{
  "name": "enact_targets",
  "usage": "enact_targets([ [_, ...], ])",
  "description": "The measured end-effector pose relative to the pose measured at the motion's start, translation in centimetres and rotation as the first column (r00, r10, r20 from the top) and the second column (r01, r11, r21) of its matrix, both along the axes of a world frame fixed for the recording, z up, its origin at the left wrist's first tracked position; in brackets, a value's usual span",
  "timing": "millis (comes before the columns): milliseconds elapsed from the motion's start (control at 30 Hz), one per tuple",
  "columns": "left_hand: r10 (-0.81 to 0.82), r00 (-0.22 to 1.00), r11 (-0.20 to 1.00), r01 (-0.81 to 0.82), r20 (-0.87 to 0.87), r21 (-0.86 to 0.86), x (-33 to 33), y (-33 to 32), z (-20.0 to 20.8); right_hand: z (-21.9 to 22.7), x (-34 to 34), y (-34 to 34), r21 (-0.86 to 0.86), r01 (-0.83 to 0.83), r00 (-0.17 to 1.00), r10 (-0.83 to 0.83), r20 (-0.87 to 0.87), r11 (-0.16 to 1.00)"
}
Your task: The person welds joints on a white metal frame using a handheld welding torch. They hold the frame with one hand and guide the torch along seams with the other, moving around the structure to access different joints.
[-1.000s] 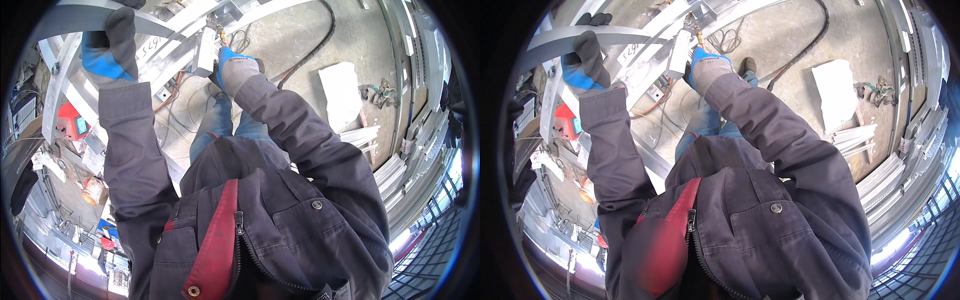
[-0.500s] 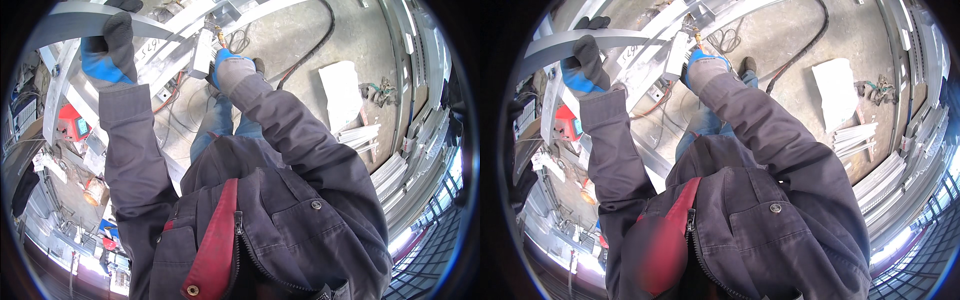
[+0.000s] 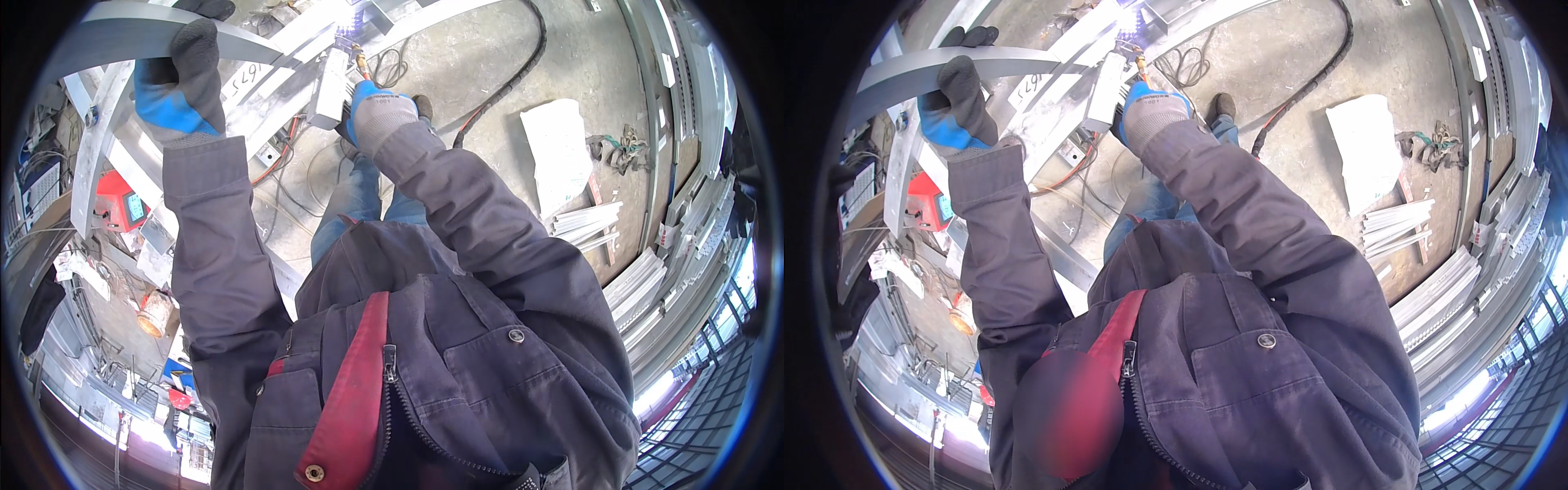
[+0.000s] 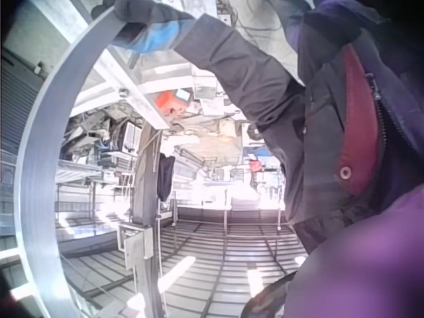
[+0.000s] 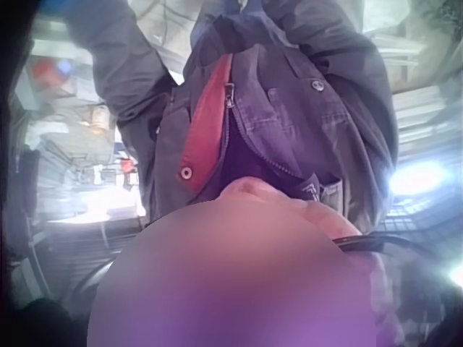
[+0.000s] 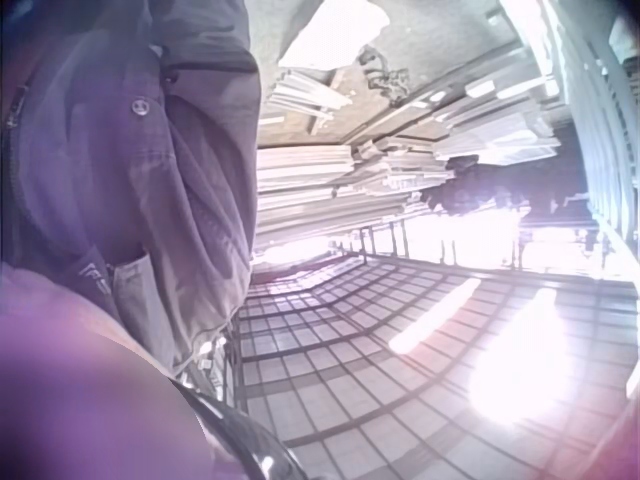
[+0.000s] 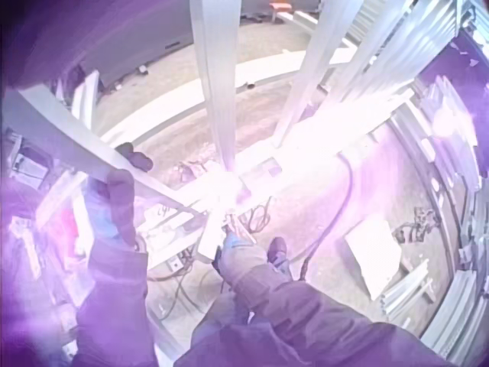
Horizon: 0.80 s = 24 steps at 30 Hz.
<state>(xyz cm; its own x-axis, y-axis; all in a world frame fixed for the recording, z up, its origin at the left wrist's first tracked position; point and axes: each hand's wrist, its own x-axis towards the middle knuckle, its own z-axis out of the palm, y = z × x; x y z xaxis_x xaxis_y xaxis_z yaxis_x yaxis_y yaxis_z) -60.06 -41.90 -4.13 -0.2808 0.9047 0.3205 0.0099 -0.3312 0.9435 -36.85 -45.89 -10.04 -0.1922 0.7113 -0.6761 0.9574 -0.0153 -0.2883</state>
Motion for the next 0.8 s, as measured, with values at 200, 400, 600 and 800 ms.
enact_targets([
  [200, -0.012, 1.0, 0.999, 0.012, -0.018, 0.038, -0.2, 0.3, -0.4, 0.7, 0.0, -0.2, -0.03, 0.036, 0.999, -0.036, 0.012, 0.999],
  [400, -0.036, 0.999, 0.999, 0.036, -0.015, 0.034, -0.5, 0.4, -0.5, 0.9, 0.2, -0.5, -0.015, 0.031, 1.0, -0.031, 0.001, 0.999],
  [600, 0.001, 0.999, 0.999, 0.0, -0.034, 0.032, -0.5, 0.3, -0.7, 0.9, 0.5, -0.7, -0.053, 0.036, 0.999, -0.036, -0.003, 0.998],
  [800, -0.066, 0.997, 0.995, 0.069, -0.049, 0.068, -0.2, 0.4, 0.1, 0.6, 1.3, -1.5, -0.043, 0.013, 1.0, -0.014, -0.014, 0.999],
])
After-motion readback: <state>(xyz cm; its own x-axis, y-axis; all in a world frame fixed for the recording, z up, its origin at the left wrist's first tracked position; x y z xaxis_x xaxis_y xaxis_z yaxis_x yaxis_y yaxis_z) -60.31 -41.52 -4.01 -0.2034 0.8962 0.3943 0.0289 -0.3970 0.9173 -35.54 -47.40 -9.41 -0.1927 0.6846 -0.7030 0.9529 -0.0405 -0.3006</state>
